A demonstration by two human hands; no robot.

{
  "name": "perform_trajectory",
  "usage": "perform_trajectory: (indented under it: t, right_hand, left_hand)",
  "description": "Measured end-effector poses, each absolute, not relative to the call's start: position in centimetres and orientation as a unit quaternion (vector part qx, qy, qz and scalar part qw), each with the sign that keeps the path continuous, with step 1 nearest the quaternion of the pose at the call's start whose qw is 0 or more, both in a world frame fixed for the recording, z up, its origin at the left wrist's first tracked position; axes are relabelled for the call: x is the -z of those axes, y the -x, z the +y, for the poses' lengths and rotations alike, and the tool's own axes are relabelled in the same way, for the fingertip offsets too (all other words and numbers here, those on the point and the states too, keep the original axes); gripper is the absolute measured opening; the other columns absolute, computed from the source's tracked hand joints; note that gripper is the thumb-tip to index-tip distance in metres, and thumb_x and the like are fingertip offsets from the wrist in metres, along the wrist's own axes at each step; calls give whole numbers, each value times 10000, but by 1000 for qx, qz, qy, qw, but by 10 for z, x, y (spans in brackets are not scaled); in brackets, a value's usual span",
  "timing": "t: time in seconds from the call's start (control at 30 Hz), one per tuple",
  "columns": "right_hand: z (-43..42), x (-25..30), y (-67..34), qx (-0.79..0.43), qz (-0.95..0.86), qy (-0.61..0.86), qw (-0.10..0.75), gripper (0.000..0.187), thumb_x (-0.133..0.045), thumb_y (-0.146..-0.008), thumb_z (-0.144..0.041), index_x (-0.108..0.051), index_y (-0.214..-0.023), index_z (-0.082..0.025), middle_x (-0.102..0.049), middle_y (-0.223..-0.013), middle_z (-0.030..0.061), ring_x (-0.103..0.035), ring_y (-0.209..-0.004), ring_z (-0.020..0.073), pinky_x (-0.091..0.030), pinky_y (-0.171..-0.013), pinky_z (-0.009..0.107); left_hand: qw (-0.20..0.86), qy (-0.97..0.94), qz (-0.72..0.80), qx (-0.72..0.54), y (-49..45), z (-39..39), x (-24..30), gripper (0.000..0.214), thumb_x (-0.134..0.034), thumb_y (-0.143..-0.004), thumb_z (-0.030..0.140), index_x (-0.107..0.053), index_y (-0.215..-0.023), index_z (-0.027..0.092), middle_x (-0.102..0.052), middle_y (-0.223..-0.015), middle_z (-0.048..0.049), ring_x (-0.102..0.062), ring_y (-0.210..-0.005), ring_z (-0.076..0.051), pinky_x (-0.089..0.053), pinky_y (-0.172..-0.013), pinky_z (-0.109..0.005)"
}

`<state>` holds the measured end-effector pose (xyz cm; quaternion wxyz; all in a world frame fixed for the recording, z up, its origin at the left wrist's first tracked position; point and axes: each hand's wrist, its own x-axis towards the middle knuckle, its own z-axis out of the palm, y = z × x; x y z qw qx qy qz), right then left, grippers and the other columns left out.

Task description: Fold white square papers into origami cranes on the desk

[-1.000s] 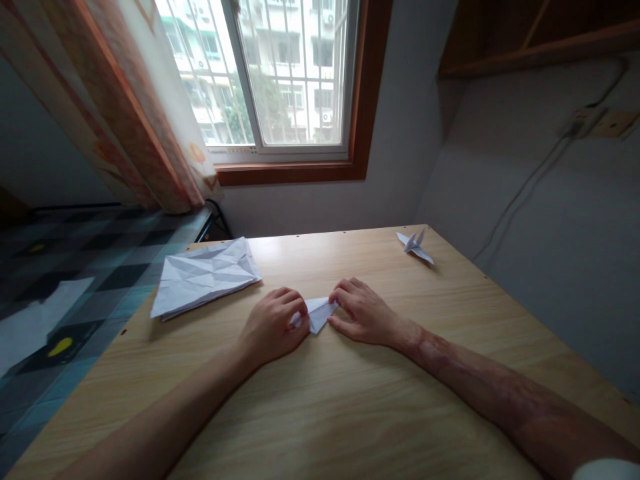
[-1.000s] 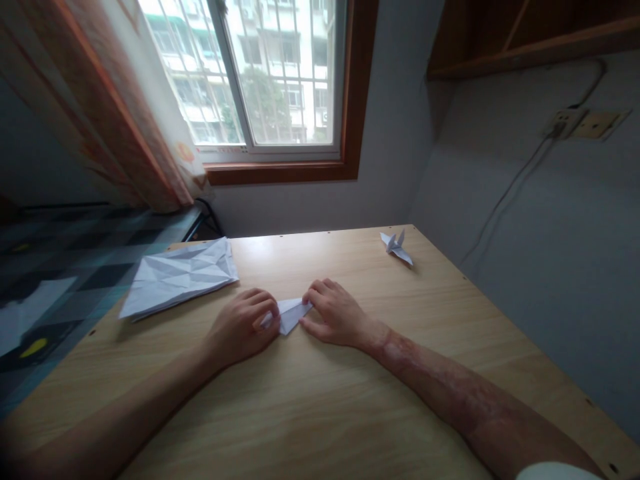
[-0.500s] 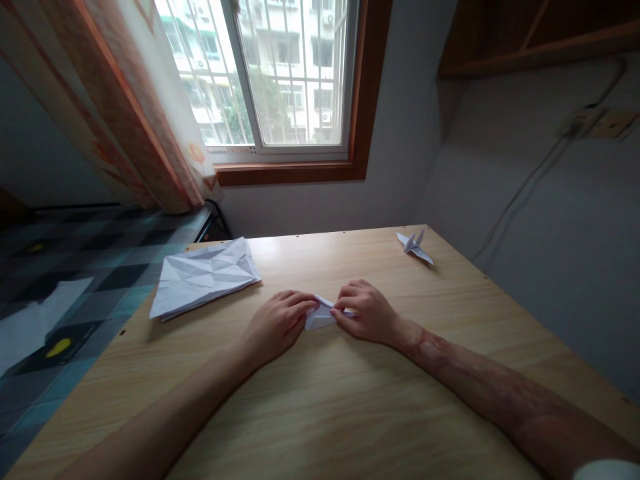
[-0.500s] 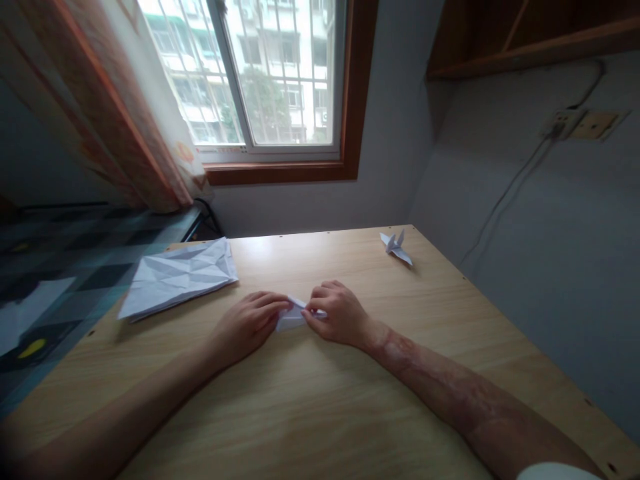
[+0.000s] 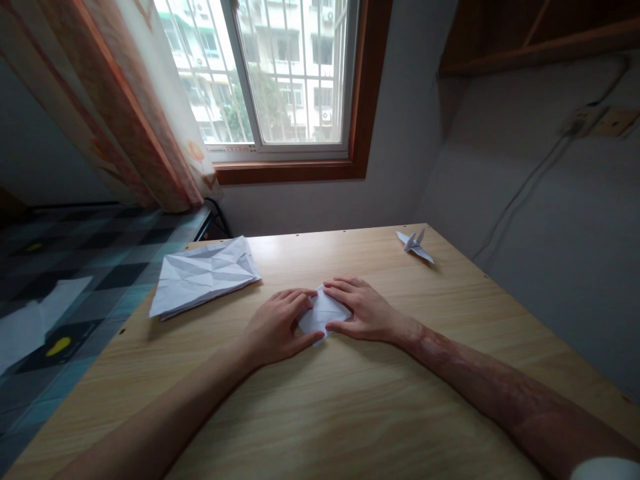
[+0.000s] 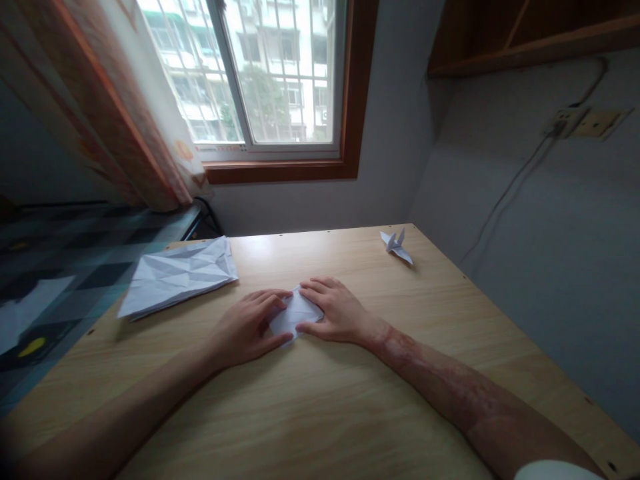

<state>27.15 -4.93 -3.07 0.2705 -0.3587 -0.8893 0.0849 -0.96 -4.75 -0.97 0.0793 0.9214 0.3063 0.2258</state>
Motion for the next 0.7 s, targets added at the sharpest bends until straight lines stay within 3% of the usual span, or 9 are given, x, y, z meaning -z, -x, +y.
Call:
perform_trajectory:
  t: [0.07,0.17,0.27,0.37,0.53,0.7]
  right_hand:
    - [-51,30,-271,-81,-892,360,261,690,-786,-988,-516,-610,-1579,-206,-648,-1599,152,-565,-1507,363,-420,-1285,562]
    - [-51,29,-271,-83,-891,360,263,466,-624,-1077,-277,-646,-1540,-224,-665,-1587,115,-575,-1500,316,-424,-1283,541]
    - [-51,29,-271,-87,-882,365,287,416,-554,-1062,-138,-710,-1435,-231,-719,-1511,94,-619,-1436,281,-451,-1258,506]
    - [-53,28,-270,-84,-878,364,300,374,-635,-1026,-167,-721,-1385,-227,-733,-1466,104,-643,-1380,288,-478,-1226,491]
    - [-56,24,-268,-81,-887,350,290,394,-728,-1014,-295,-695,-1398,-218,-729,-1447,121,-663,-1332,301,-478,-1214,493]
    - [-56,25,-268,-84,-883,349,303,405,-759,-996,-316,-690,-1384,-222,-730,-1434,128,-670,-1312,310,-493,-1188,498]
  left_hand:
    - [89,-927,288,-221,9,-48,8,414,-837,-890,554,-646,-1094,248,-752,-1425,-129,-717,-1307,-347,-567,-1119,-529]
    - [112,-933,267,-212,8,-51,6,388,-830,-861,412,-660,-1176,263,-756,-1416,-102,-729,-1282,-321,-563,-1127,-501]
    - [115,-927,281,-220,8,-53,3,368,-778,-806,273,-663,-1155,265,-760,-1398,-82,-739,-1261,-311,-564,-1125,-478]
    - [100,-920,300,-231,8,-54,2,331,-747,-824,273,-663,-1145,262,-765,-1358,-85,-746,-1235,-313,-577,-1090,-463]
    - [49,-902,352,-246,7,-54,5,333,-787,-912,487,-656,-1110,254,-777,-1204,-91,-777,-1065,-308,-605,-958,-446]
    - [48,-897,355,-259,7,-53,8,209,-729,-992,446,-677,-1060,254,-782,-1150,-72,-776,-1016,-277,-601,-950,-422]
